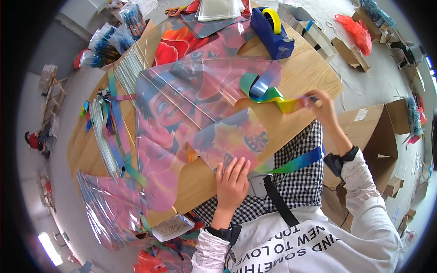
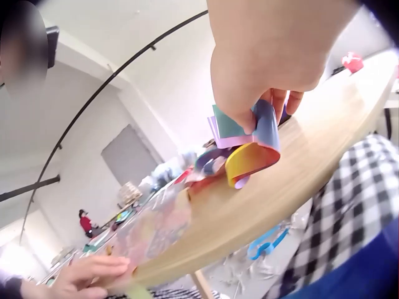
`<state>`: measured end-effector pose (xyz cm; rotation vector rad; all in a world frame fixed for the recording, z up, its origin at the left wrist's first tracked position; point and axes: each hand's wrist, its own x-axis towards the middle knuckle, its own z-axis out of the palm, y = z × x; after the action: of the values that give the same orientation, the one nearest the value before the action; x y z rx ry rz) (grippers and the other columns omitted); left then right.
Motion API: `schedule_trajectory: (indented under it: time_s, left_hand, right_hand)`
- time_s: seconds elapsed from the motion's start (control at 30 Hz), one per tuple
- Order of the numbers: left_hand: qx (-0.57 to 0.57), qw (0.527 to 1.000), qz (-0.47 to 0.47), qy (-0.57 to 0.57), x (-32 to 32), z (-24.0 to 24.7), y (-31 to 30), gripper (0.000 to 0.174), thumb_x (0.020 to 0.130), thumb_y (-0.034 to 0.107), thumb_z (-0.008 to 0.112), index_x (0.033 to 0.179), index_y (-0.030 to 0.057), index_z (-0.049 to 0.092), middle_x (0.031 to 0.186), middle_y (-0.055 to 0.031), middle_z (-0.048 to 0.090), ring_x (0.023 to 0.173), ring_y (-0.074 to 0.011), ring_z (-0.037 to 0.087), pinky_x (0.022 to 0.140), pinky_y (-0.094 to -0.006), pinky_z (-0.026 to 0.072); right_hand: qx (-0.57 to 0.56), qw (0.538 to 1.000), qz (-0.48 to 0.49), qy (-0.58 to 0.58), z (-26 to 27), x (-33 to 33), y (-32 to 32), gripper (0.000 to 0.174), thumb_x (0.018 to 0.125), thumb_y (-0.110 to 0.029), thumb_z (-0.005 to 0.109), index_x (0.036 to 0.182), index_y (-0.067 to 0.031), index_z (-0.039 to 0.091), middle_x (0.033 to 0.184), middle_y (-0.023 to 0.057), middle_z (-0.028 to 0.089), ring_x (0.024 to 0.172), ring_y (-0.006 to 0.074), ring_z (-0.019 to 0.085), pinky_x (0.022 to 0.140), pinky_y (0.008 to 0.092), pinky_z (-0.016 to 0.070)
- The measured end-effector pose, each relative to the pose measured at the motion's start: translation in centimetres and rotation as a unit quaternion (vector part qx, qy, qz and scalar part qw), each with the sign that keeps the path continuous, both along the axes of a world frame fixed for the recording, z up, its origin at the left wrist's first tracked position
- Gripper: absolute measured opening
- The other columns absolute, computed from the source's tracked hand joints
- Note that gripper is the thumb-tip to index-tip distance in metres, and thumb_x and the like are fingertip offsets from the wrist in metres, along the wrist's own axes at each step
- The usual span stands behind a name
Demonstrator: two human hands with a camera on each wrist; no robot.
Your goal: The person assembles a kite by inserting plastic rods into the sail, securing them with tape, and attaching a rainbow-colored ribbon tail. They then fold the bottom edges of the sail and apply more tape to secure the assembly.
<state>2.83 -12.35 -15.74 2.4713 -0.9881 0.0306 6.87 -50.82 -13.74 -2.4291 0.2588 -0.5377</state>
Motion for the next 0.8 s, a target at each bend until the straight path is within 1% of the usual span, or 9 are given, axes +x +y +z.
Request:
schedule_trajectory:
  time_s: [0.07,0.17,0.27,0.33,0.4,0.47,0.57,0.67,0.8]
  left_hand:
    - [0.0,1.0,0.001,0.001,0.0,0.0,0.0,0.049,0.088,0.014,0.06,0.136,0.0141,0.06,0.14,-0.0035,0.055,0.133,-0.0222,0.048,0.117,-0.0541,0.0263]
    - [-0.005,1.0,0.0,-0.001,-0.1,-0.1,0.0,0.049,0.087,0.013,0.061,0.136,0.0134,0.06,0.14,-0.0047,0.056,0.133,-0.0243,0.049,0.117,-0.0544,0.0263]
    - [-0.003,1.0,0.0,0.0,0.0,-0.1,-0.1,0.049,0.086,0.013,0.062,0.136,0.0132,0.059,0.139,-0.0054,0.056,0.133,-0.0254,0.049,0.117,-0.0546,0.0264]
    - [0.0,1.0,-0.001,0.0,0.1,-0.1,-0.1,0.049,0.086,0.013,0.062,0.136,0.0134,0.059,0.14,-0.0053,0.056,0.133,-0.0254,0.048,0.117,-0.0547,0.0264]
    - [0.002,1.0,-0.002,0.001,0.0,0.0,-0.1,0.049,0.086,0.013,0.062,0.136,0.0136,0.059,0.14,-0.0052,0.055,0.133,-0.0254,0.048,0.117,-0.0548,0.0264]
    - [0.003,1.0,-0.003,0.0,0.0,0.0,-0.1,0.049,0.087,0.014,0.062,0.136,0.0139,0.059,0.14,-0.005,0.055,0.133,-0.0254,0.048,0.117,-0.0548,0.0264]
    - [0.006,1.0,-0.004,0.001,0.0,0.0,0.0,0.05,0.087,0.014,0.062,0.136,0.0143,0.059,0.141,-0.0047,0.055,0.133,-0.0253,0.048,0.117,-0.0549,0.0265]
    - [0.008,1.0,-0.005,0.002,0.0,-0.1,0.0,0.05,0.087,0.015,0.063,0.137,0.0148,0.058,0.141,-0.0043,0.055,0.133,-0.0251,0.048,0.116,-0.0553,0.0266]
    - [0.004,1.0,-0.002,0.011,0.0,0.0,0.0,0.05,0.088,0.016,0.061,0.138,0.0158,0.058,0.141,-0.0025,0.055,0.133,-0.0222,0.049,0.117,-0.0556,0.0261]
  right_hand:
    - [0.265,0.961,-0.076,-0.02,-1.9,0.6,-5.9,0.015,0.089,-0.014,0.073,0.097,-0.0011,0.071,0.094,0.004,0.07,0.091,0.0153,0.063,0.084,0.0291,0.0487]
    - [0.401,0.884,-0.234,-0.056,-4.0,1.0,-13.3,0.025,0.092,-0.019,0.072,0.109,-0.0006,0.069,0.103,0.0026,0.069,0.097,0.0087,0.06,0.085,0.0245,0.0478]
    - [0.353,0.93,-0.089,0.053,-3.4,2.8,-11.6,0.041,0.092,-0.024,0.072,0.122,0.0021,0.062,0.113,0.0045,0.066,0.104,0.0124,0.06,0.089,0.0277,0.0481]
    - [0.031,0.991,-0.096,0.09,-3.5,3.8,-9.4,0.048,0.091,-0.025,0.072,0.127,0.0039,0.057,0.117,0.011,0.065,0.11,0.0225,0.061,0.093,0.0337,0.0481]
    - [-0.247,0.951,-0.177,0.05,-4.5,4.7,-8.3,0.046,0.09,-0.024,0.072,0.124,0.0026,0.058,0.115,0.0146,0.065,0.111,0.0275,0.062,0.095,0.0364,0.0479]
    - [-0.116,0.976,-0.173,0.058,0.3,6.1,-5.4,0.041,0.088,-0.024,0.073,0.119,0.0,0.062,0.114,0.0165,0.066,0.113,0.028,0.062,0.095,0.036,0.0481]
    - [0.082,0.992,-0.096,-0.015,1.1,9.6,-4.5,0.034,0.088,-0.025,0.072,0.111,-0.0004,0.068,0.107,0.0152,0.069,0.104,0.0235,0.066,0.089,0.0348,0.0495]
    - [0.101,0.982,-0.065,-0.143,0.3,13.9,-4.2,0.035,0.09,-0.029,0.071,0.109,0.0004,0.069,0.103,0.0154,0.07,0.093,0.0225,0.067,0.083,0.0352,0.0507]
    - [0.136,0.982,-0.128,-0.006,1.1,19.0,-6.3,0.04,0.088,-0.037,0.07,0.102,0.0,0.073,0.091,0.0135,0.072,0.085,0.0215,0.067,0.077,0.0338,0.0509]
